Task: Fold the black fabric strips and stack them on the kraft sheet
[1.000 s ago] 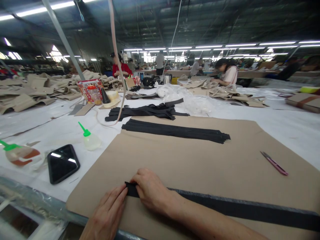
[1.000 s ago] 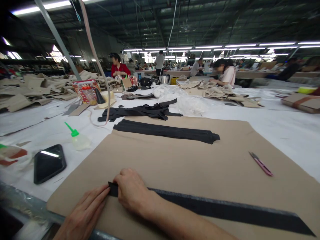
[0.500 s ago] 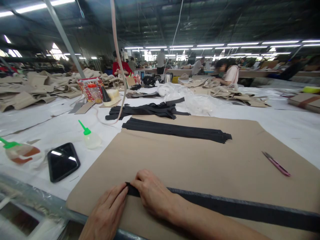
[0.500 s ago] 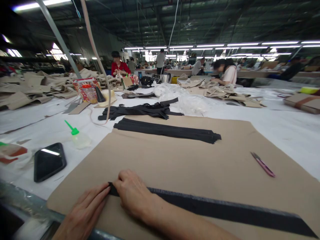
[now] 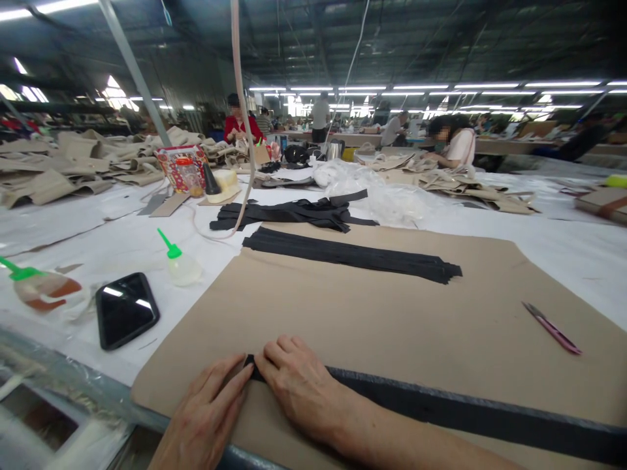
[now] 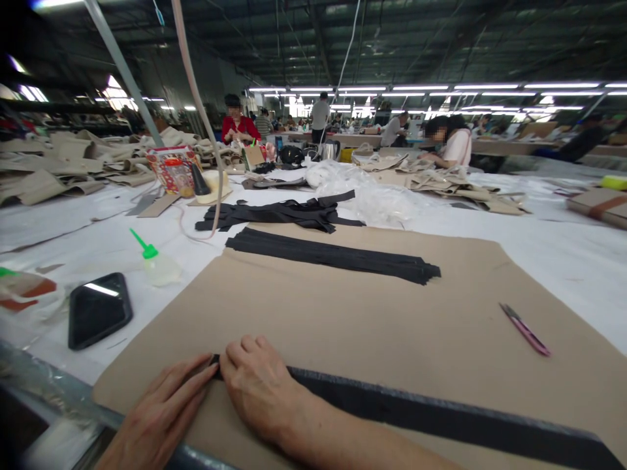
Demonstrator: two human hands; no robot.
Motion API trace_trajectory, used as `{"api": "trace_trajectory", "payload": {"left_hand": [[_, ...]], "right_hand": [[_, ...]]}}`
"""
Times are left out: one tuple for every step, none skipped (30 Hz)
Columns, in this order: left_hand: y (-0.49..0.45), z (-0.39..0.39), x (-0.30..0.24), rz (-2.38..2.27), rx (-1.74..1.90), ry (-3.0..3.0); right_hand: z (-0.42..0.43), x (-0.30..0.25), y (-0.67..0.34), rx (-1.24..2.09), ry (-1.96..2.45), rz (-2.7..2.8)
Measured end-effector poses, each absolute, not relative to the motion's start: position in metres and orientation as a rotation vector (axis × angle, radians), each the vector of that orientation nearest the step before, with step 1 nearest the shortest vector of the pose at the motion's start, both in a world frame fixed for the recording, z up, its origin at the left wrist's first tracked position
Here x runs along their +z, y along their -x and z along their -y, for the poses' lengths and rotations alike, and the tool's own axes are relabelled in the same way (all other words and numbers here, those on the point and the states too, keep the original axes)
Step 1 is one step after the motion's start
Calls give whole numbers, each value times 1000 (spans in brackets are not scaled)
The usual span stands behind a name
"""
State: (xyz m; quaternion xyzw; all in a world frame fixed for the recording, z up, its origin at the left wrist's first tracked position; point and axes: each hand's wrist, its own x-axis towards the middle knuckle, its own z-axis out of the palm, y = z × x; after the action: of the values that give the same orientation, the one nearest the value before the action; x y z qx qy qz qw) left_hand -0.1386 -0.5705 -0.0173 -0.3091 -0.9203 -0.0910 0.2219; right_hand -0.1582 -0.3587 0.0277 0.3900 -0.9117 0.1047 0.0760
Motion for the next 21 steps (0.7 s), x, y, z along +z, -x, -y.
{"api": "trace_trajectory", "payload": {"left_hand": [[139,571,-15,2549,-272,835],[140,571,-13,2550,-291,817],[140,572,-11,2548,-305,809],[141,572,-9,2546,-315,806],[141,572,-8,2544,-322,807],[142,573,-7,2543,-326,811],[142,573,-7,2541,-330,815],[142,574,-7,2542,-331,817],[142,575,-7,2545,-330,817],[142,575,-8,2549,-327,816],[142,576,-8,2554,-321,817],[142,576,-9,2556,-312,817],[142,577,-9,2557,-302,821],[142,577,-9,2557,-293,824],[142,577,-10,2554,-287,827],[142,578,-10,2555,-284,827],[142,578,-10,2555,-284,827],[142,578,-10,2553,-285,829],[142,579,-10,2551,-283,830],[142,579,-10,2547,-282,831],[142,579,-10,2543,-281,830]], "right_hand": [[358,27,158,310,-1178,2736],[358,27,158,307,-1181,2739],[357,27,158,303,-1180,2744],[357,27,157,301,-1177,2748],[356,28,157,300,-1175,2752],[355,28,157,301,-1178,2758],[355,30,158,306,-1182,2764],[354,31,158,312,-1190,2770],[354,32,158,318,-1198,2775],[354,34,159,320,-1206,2778],[353,35,159,321,-1215,2782],[353,36,159,321,-1221,2786],[352,37,160,322,-1224,2789],[352,38,160,322,-1229,2792],[352,38,160,323,-1230,2793],[352,39,161,322,-1232,2793],[352,39,161,318,-1236,2792],[352,40,161,311,-1242,2788],[352,40,162,304,-1250,2786],[353,41,162,299,-1258,2784],[353,41,163,295,-1262,2783]]}}
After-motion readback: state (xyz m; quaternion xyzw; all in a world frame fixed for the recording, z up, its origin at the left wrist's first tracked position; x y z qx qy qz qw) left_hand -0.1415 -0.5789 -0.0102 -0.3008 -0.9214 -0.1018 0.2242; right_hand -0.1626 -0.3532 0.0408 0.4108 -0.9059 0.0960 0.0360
